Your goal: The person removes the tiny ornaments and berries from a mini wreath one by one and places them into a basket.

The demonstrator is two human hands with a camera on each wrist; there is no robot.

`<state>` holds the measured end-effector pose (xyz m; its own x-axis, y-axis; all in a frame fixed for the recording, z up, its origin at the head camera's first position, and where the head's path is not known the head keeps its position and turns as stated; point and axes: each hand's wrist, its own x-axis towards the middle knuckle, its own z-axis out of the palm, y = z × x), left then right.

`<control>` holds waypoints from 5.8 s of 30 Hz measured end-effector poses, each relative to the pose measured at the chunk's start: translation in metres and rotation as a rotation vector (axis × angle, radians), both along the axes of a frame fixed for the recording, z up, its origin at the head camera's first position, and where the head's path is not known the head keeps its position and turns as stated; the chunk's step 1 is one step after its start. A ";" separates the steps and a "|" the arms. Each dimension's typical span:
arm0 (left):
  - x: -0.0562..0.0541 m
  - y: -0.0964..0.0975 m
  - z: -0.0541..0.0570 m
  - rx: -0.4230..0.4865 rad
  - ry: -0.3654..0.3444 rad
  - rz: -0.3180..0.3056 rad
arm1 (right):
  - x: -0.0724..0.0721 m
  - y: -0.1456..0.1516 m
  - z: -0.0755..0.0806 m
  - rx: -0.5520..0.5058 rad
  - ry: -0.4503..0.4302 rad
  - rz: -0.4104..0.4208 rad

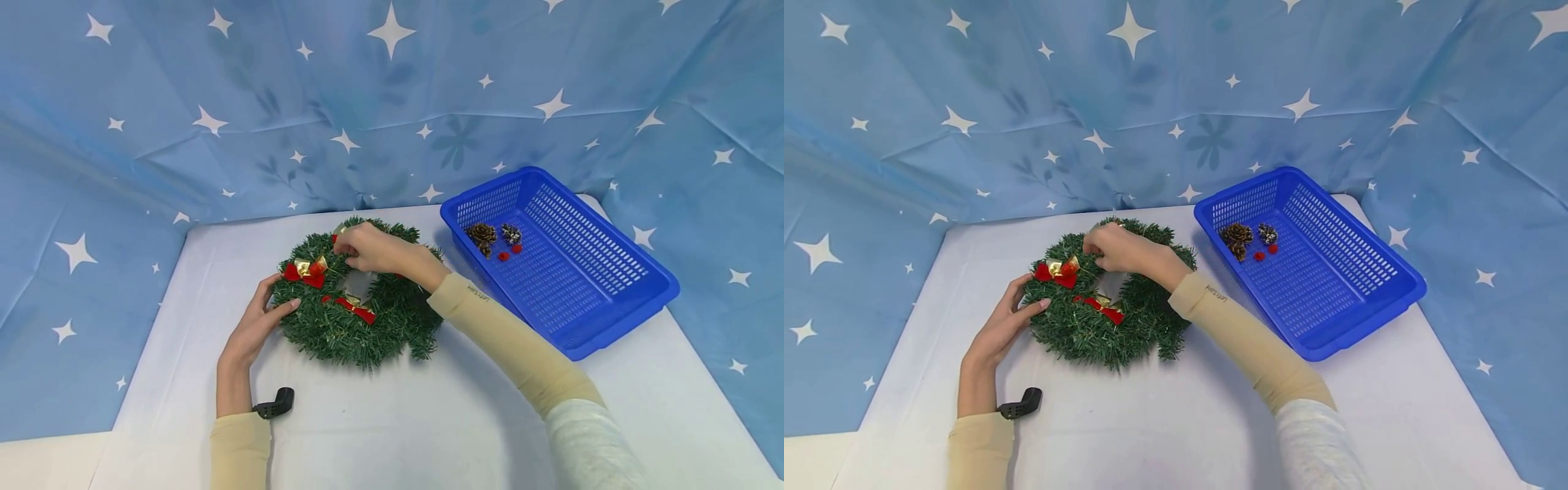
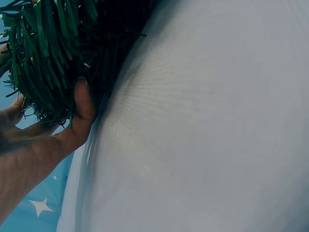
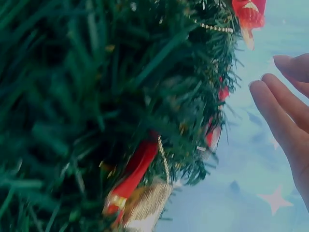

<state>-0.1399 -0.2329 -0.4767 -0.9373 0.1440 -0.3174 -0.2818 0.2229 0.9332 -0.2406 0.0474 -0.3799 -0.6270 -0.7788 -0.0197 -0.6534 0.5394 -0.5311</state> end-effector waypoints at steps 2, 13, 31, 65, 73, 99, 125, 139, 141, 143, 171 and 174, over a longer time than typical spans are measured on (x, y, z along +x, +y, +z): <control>0.000 -0.001 0.000 0.000 -0.001 0.002 | 0.000 -0.005 -0.001 -0.010 0.001 0.018; -0.001 0.000 -0.002 -0.009 0.002 -0.006 | 0.001 -0.026 -0.006 0.001 -0.004 0.052; -0.001 -0.001 -0.002 0.006 0.000 -0.008 | -0.003 -0.051 -0.014 0.073 0.023 0.113; -0.001 -0.001 -0.003 0.014 0.003 -0.007 | -0.001 -0.056 -0.020 0.077 0.074 0.115; 0.000 0.000 -0.004 0.006 -0.001 -0.003 | 0.003 -0.051 -0.019 0.080 0.101 0.113; 0.000 -0.002 -0.003 0.008 0.006 -0.002 | 0.006 -0.022 -0.019 0.090 0.110 0.078; -0.001 -0.002 -0.004 0.008 0.004 -0.010 | 0.000 0.017 -0.010 0.015 0.082 -0.009; 0.000 -0.003 -0.005 0.019 0.013 -0.013 | -0.002 0.034 -0.006 -0.005 0.086 -0.032; 0.000 -0.003 -0.005 0.019 0.014 -0.014 | -0.002 0.037 -0.005 -0.007 0.087 -0.041; 0.000 -0.003 -0.005 0.019 0.013 -0.016 | -0.003 0.042 -0.006 -0.009 0.086 -0.051; 0.000 -0.003 -0.006 -0.009 0.022 -0.032 | -0.003 0.103 0.012 -0.018 0.097 -0.207; 0.000 -0.003 -0.006 -0.010 0.025 -0.032 | -0.004 0.109 0.014 -0.025 0.108 -0.216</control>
